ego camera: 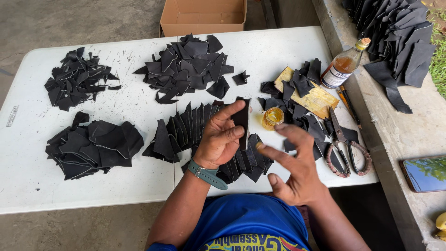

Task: The person repeatedly picks up small black rubber pieces from a pile on a white table, applies a yellow adhesive from a small jar to the edges, and places them back down. The process is repetitive, focusing on applying glue to individual items one at a time.

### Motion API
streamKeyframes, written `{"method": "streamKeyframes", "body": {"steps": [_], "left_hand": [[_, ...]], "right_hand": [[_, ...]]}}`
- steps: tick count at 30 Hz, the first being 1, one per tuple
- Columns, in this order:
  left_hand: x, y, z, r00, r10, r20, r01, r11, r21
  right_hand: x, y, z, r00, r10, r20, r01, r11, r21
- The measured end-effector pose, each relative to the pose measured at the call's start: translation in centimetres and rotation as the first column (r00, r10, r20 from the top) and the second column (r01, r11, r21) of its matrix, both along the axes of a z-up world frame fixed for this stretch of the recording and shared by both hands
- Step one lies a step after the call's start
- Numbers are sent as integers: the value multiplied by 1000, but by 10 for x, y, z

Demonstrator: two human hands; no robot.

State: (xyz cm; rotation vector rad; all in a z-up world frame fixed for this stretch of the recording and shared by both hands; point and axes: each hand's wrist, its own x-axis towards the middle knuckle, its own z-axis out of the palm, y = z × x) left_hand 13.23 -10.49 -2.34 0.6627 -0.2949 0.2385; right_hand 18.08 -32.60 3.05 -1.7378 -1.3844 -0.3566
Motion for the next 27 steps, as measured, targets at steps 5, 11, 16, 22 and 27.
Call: {"method": "streamKeyframes", "body": {"steps": [5, 11, 16, 22, 27], "left_hand": [[-2, -6, -4, 999, -41, 13, 41, 999, -10], [-4, -1, -6, 999, -12, -44, 10, 998, -54], [-9, -9, -9, 997, -70, -21, 68, 995, -76], [-14, -8, -19, 993, -112, 38, 115, 989, -96], [-15, -8, -13, 992, -122, -24, 120, 990, -79]], "right_hand": [[14, 10, -1, 994, -1, 110, 5, 1000, -30], [-12, -2, -11, 981, 194, -2, -194, 977, -85], [-5, 6, -8, 967, -84, 241, 106, 991, -79], [36, 22, 5, 902, -266, 341, 309, 948, -76], [40, 19, 11, 938, -215, 273, 228, 973, -16]]}}
